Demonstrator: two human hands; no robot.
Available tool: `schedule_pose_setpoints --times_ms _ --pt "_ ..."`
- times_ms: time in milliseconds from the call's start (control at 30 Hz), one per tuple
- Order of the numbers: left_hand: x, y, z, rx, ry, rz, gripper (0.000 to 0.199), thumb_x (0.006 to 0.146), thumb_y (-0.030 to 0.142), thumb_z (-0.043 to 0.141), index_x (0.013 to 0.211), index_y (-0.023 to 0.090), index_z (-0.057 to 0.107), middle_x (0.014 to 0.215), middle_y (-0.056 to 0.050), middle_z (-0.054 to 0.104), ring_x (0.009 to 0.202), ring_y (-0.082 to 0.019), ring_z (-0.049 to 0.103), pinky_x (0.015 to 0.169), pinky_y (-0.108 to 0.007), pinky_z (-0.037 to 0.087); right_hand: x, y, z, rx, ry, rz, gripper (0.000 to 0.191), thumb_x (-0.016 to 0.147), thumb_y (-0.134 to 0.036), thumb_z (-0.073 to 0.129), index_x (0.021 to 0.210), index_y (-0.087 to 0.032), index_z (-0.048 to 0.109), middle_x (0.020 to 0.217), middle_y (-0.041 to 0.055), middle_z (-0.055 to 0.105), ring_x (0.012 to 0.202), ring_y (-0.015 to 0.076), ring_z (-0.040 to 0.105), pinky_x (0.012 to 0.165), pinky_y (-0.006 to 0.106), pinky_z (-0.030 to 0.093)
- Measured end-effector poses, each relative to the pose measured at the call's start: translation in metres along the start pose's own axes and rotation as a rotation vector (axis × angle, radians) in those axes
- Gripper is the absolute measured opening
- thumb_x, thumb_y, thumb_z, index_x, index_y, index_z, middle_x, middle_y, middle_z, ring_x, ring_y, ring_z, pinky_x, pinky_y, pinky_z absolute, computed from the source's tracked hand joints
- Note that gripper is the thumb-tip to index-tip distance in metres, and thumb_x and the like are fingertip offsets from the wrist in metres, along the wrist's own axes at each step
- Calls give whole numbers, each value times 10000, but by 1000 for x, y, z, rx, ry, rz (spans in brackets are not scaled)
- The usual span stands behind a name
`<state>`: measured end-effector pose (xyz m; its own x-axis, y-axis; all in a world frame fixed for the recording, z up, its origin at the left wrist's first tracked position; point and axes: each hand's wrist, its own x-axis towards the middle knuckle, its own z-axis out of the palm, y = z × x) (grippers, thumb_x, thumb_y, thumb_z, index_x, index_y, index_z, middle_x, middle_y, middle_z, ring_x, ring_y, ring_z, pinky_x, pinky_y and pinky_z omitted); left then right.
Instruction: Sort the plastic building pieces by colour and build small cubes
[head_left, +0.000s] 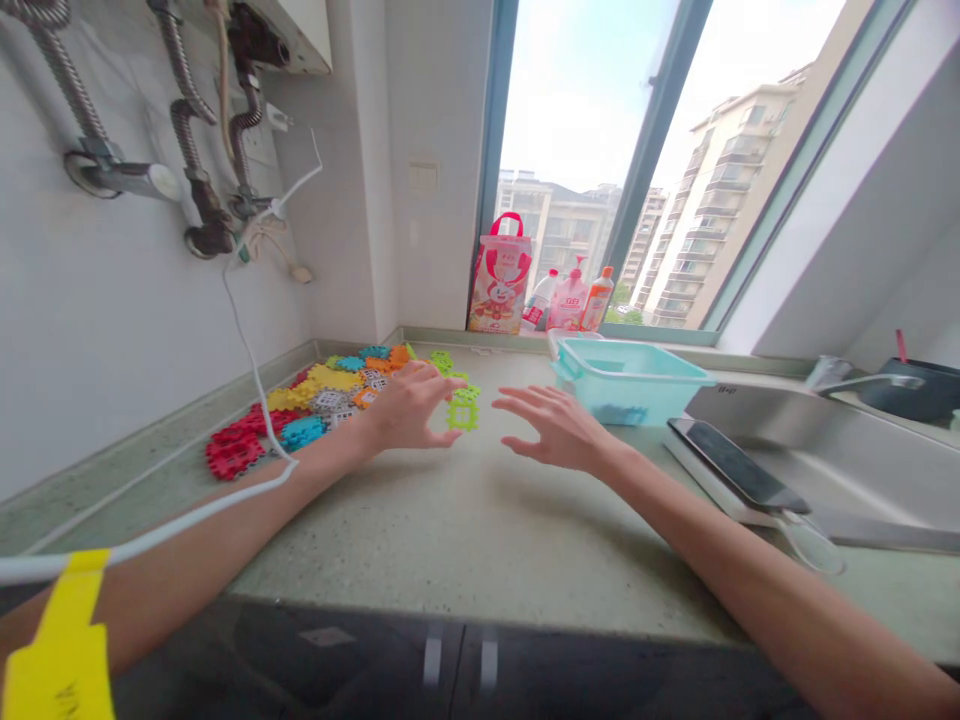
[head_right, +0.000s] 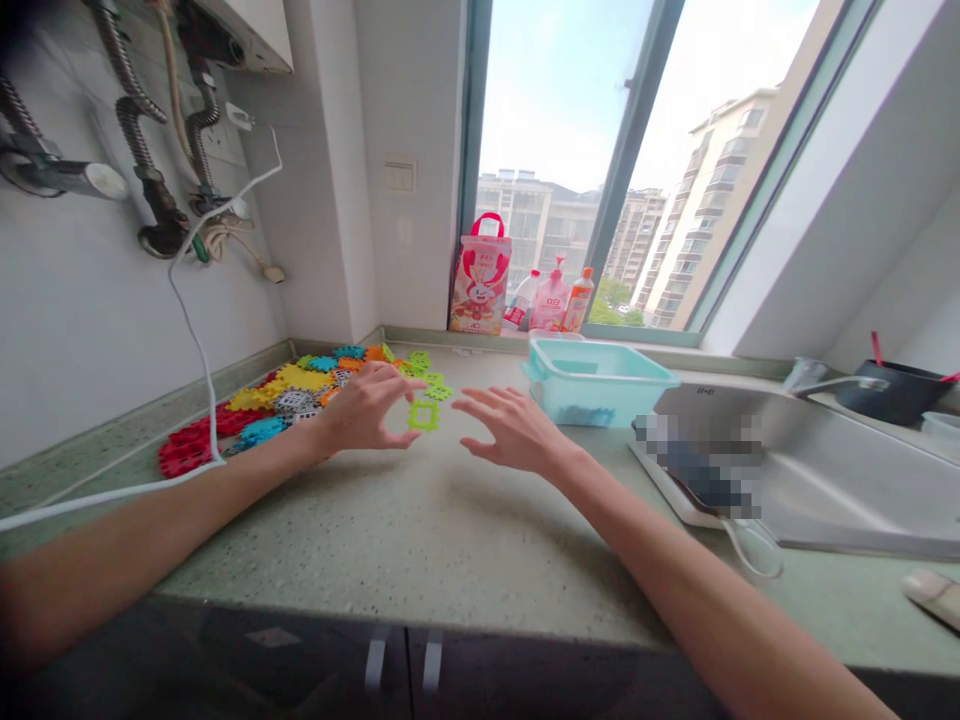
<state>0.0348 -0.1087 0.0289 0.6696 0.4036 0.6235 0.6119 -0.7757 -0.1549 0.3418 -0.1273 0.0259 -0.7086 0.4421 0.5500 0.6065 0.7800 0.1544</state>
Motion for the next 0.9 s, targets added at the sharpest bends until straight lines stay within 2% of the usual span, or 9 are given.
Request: schedule_pose_setpoints --times_ms 67,200,367,467,533,600,733,800,900 --pt "-1 8 1 -31 -13 21 604 809 530 744 1336 260 622 1065 -47 742 1077 -279 654 1097 -459 432 4 -14 15 27 -46 -40 474 941 -435 710 1381 -292 611 1438 98 655 1182 303 683 999 488 536" --pt "-2 13 2 -67 -4 15 573 808 552 749 1301 277 649 1075 -50 746 1087 -284 664 1084 -469 449 7 -22 25 31 -33 -80 274 1011 -383 623 1261 -275 659 1189 72 767 1046 244 714 929 408 537" --pt "-1 12 3 -80 65 29 479 881 561 717 1248 262 642 1083 -44 749 1081 -264 669 1055 -433 462 8 -22 23 11 25 -69 224 1022 -322 577 1217 -275 676 1153 57 772 1031 225 704 939 386 519" --pt "-1 12 7 -53 23 13 638 895 630 686 1381 232 576 1209 -87 724 1163 -291 641 1074 -452 446 8 -14 16 -33 70 -77 222 1021 -320 566 1190 -263 698 1152 53 770 989 224 705 912 382 516" --pt "-2 11 12 -15 -55 -9 732 913 659 643 1463 191 524 1316 -130 685 1227 -316 612 1094 -475 426 6 -1 1 -103 129 -41 231 1025 -343 560 1173 -258 716 1165 51 767 983 228 701 913 384 506" --pt "-4 10 18 24 -160 -48 710 942 659 589 1462 177 545 1392 -151 649 1285 -332 583 1117 -487 400 0 17 -20 -192 209 98 263 1037 -378 540 1179 -257 725 1181 61 760 1037 242 693 954 387 484" --pt "-7 7 29 89 -316 -199 641 963 688 501 1365 213 654 1411 -141 647 1341 -348 546 1152 -505 341 -22 63 -64 -389 341 529 376 1040 -479 481 1193 -245 733 1136 111 755 1074 305 672 958 419 455" --pt "-7 5 33 114 -347 -267 662 953 709 478 1353 217 668 1411 -144 648 1328 -361 547 1152 -519 320 -35 83 -76 -441 322 674 398 1026 -507 480 1164 -246 747 1063 114 767 1015 318 679 896 422 462" --pt "0 2 39 147 -380 -333 708 933 729 453 1368 209 657 1403 -163 648 1296 -385 548 1134 -536 309 -48 101 -80 -468 185 794 409 1001 -526 492 1121 -249 767 977 102 778 895 310 693 803 413 473"
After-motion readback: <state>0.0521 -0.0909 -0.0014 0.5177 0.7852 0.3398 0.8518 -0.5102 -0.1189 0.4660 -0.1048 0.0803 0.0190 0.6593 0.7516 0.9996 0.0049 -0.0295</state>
